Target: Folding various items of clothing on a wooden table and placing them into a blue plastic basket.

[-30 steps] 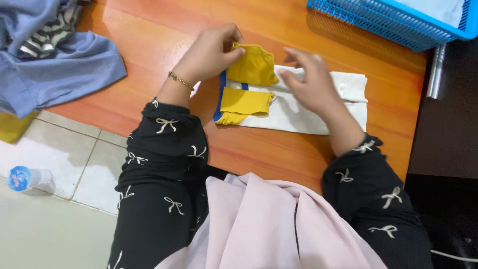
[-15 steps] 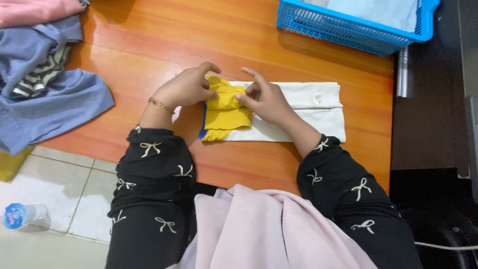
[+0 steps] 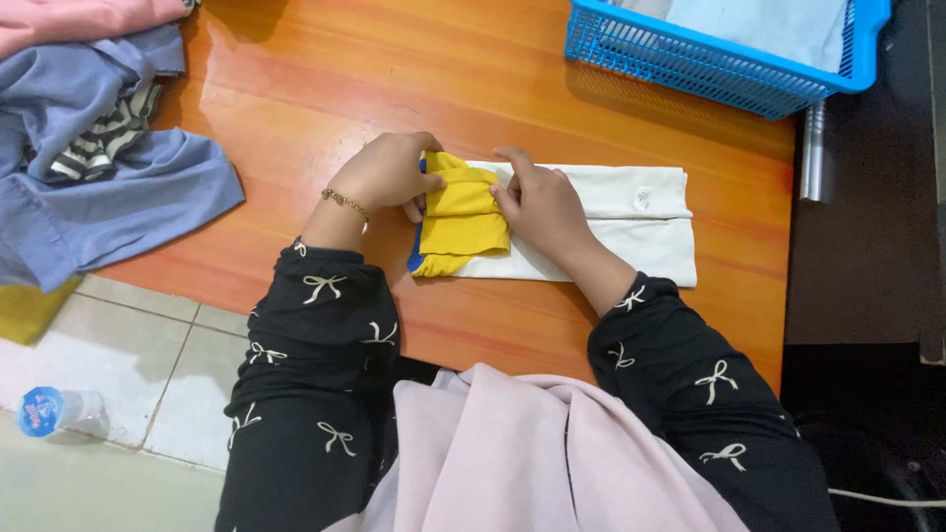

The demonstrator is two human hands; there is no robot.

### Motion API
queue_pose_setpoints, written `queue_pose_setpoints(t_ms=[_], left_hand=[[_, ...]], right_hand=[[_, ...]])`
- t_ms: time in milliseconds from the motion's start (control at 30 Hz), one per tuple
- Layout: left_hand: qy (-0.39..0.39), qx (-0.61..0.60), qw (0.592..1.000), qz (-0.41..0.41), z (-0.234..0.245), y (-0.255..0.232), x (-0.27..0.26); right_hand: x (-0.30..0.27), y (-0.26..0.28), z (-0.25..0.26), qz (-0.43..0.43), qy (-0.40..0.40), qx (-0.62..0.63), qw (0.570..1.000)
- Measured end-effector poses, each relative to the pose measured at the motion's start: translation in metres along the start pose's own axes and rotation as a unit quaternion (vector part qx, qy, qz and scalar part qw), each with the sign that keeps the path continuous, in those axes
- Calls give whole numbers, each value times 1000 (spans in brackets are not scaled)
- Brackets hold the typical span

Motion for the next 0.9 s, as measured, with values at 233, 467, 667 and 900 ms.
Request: queue_pose_setpoints(t_ms=[233,467,667,900], left_hand=[[-75,68,992,76,21,5,-6],[-117,154,980,43,9,29,17],[-107,163,980,33,7,32,21],[-227,112,967,10,31,59,26]], right_hand=[[-1,12,7,30,6,-24,999],[-3,13,4,68,-5,-34,997],[-9,4,25,41,26,-44,998],[-48,-49,89,124,4,-146,982]])
Point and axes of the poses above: each hand's wrist, its own x-axis towards the middle knuckle, its own z-axis out of the back of the hand, y = z × x, the point moved 8 cm from there along x, towards the middle knuckle
